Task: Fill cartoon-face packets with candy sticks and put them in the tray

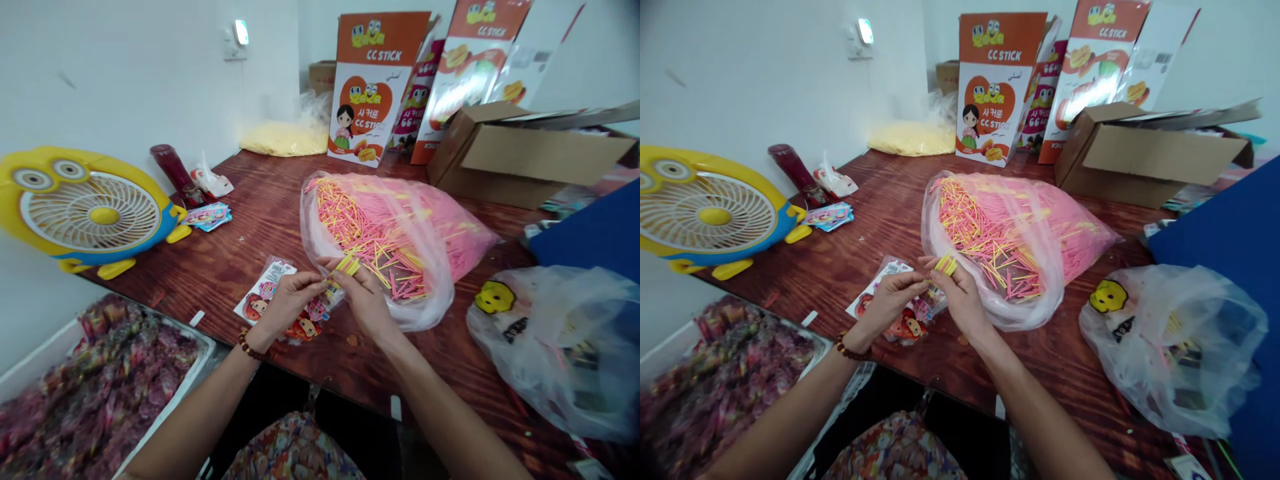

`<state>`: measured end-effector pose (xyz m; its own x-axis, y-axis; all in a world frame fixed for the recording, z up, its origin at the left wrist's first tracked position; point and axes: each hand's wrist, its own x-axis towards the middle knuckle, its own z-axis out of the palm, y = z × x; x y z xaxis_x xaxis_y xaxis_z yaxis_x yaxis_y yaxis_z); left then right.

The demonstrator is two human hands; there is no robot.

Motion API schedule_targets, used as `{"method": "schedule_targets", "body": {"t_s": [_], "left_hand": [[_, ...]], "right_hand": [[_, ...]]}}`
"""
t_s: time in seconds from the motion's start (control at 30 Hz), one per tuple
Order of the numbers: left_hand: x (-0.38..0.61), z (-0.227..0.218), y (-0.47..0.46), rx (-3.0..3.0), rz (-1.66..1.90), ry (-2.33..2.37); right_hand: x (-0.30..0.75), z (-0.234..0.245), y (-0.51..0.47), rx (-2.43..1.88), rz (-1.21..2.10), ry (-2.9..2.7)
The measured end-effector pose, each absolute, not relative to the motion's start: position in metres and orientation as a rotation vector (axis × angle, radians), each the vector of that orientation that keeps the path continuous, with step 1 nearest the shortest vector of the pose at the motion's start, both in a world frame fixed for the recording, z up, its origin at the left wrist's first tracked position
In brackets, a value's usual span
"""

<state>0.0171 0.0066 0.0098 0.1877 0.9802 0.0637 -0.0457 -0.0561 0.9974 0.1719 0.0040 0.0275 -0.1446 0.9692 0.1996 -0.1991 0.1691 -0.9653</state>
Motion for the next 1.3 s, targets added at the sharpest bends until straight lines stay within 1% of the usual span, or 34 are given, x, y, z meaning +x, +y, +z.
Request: {"method": "schedule_targets", "body": {"t_s": [0.1,0.23,0.37,0.53,0.63,0.77,0.97,1.07,1.17,1.3], "left_hand": [[0.019,0.010,0.008,1.243,1.140,0.982],[0.022,0.009,0.006,1.210,1.150,0.967],[0.023,0.005,0.006,1.202,1.173,0.939],[0.023,0.000,0.007,1.135,1.229,0.880],[0.020,0.001,0.005,1.131,1.242,0.860],[0.014,0.002,0.002,1.151,1.257,0.812],[0.005,0.002,0.006,1.180,1.403,0.858],[0.002,0.003,0.009,1.167,1.458,0.849],[0.001,0.003,0.009,1.151,1.450,0.858],[0.004,0.002,0.004,1.176,1.446,0.873]], "right_hand": [[0.179,0.030,0.007,-0.870,1.309,-1.318],[0.185,0.034,0.014,-0.952,1.222,-1.349],[0.185,0.042,0.017,-0.884,1.205,-1.335],[0.183,0.057,0.015,-0.944,1.164,-1.546],[0.180,0.062,0.017,-0.968,1.112,-1.550],[0.174,0.072,0.017,-0.956,1.137,-1.593],[0.173,0.093,0.014,-0.731,1.094,-1.194],[0.180,0.082,0.013,-0.765,1.102,-1.177],[0.184,0.060,0.009,-0.926,1.091,-1.332],[0.180,0.044,0.002,-1.099,0.940,-1.568]]}}
